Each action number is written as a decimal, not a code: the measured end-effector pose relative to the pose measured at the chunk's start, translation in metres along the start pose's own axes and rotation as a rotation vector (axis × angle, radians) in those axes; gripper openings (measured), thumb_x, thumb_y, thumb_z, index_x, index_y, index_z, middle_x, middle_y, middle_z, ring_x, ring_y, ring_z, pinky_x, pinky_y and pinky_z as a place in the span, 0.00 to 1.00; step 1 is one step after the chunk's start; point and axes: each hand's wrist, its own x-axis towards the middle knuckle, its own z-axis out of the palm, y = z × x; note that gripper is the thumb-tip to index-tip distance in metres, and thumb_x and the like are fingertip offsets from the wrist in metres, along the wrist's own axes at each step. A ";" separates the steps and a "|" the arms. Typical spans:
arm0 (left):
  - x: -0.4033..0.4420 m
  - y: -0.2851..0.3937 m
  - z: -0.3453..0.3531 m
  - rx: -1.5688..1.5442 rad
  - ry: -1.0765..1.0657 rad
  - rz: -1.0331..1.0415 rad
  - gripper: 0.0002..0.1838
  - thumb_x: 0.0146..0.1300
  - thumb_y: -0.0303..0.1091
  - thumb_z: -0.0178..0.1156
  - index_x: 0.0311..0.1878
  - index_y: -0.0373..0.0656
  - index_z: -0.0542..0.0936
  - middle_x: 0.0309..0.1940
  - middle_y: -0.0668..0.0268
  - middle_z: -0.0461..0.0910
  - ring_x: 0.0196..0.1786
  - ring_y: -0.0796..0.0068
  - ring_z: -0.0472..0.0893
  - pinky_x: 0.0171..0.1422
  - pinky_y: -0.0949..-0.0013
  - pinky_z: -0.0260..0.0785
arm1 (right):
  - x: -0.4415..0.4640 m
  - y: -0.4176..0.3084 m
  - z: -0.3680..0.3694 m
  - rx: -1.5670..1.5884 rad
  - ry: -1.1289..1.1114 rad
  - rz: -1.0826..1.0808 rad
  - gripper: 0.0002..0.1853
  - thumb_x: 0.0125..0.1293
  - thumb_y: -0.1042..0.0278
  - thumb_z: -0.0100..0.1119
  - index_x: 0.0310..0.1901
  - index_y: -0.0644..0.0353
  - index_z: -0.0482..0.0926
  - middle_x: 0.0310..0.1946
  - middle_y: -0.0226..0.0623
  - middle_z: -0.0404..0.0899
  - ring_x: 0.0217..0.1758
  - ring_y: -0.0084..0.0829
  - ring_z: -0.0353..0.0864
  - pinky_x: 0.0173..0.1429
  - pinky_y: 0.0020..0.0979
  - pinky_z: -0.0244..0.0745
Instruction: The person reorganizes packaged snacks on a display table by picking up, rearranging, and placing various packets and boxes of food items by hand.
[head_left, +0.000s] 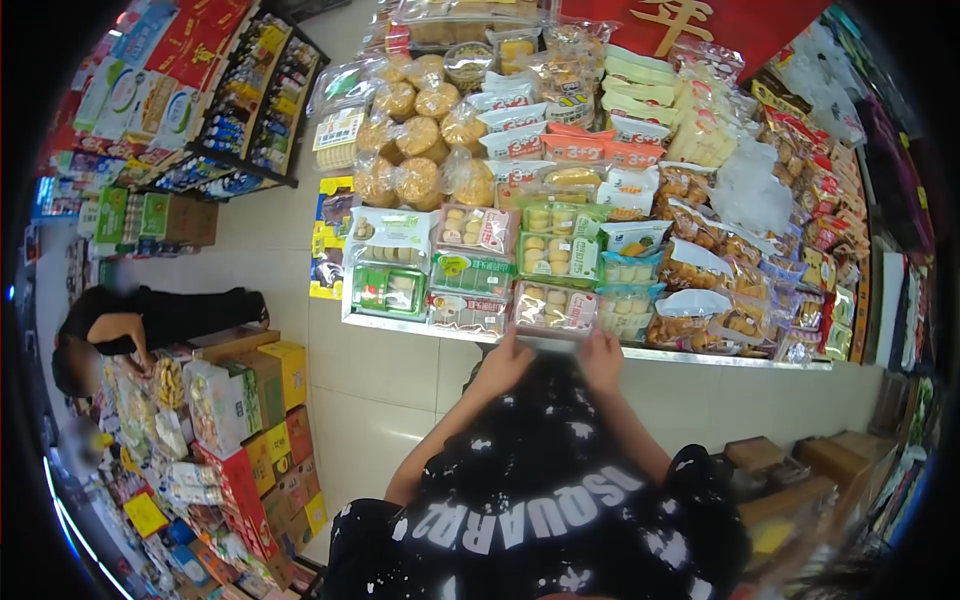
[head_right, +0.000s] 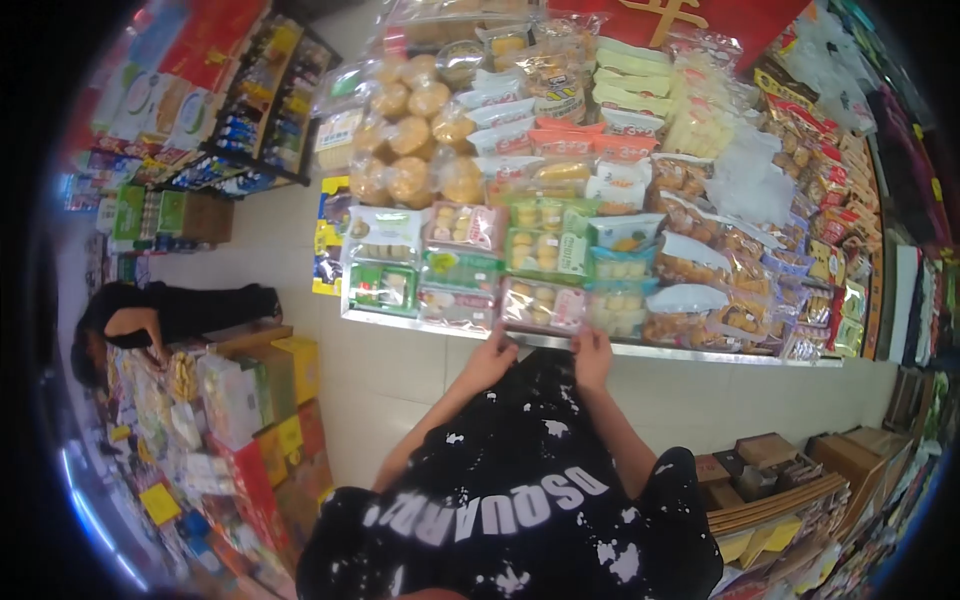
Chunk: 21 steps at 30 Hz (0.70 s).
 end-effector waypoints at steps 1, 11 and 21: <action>0.000 -0.001 -0.004 0.000 -0.021 0.015 0.37 0.66 0.46 0.55 0.73 0.35 0.58 0.45 0.47 0.83 0.51 0.43 0.81 0.57 0.55 0.71 | -0.002 -0.002 0.001 -0.011 0.029 -0.005 0.15 0.73 0.57 0.53 0.45 0.63 0.77 0.30 0.29 0.76 0.32 0.20 0.73 0.36 0.26 0.72; 0.005 -0.005 -0.011 0.049 -0.171 -0.004 0.41 0.67 0.41 0.55 0.75 0.30 0.49 0.38 0.54 0.83 0.42 0.59 0.84 0.51 0.64 0.73 | 0.001 0.000 -0.015 0.069 0.034 0.069 0.18 0.71 0.58 0.51 0.54 0.62 0.79 0.36 0.34 0.81 0.34 0.23 0.78 0.37 0.26 0.71; 0.011 0.004 -0.002 -0.139 -0.239 -0.092 0.48 0.68 0.39 0.57 0.75 0.26 0.37 0.38 0.58 0.81 0.35 0.72 0.80 0.38 0.71 0.74 | 0.027 -0.012 -0.039 -0.634 -0.263 -0.327 0.15 0.66 0.64 0.58 0.50 0.64 0.80 0.40 0.46 0.82 0.44 0.41 0.82 0.49 0.39 0.75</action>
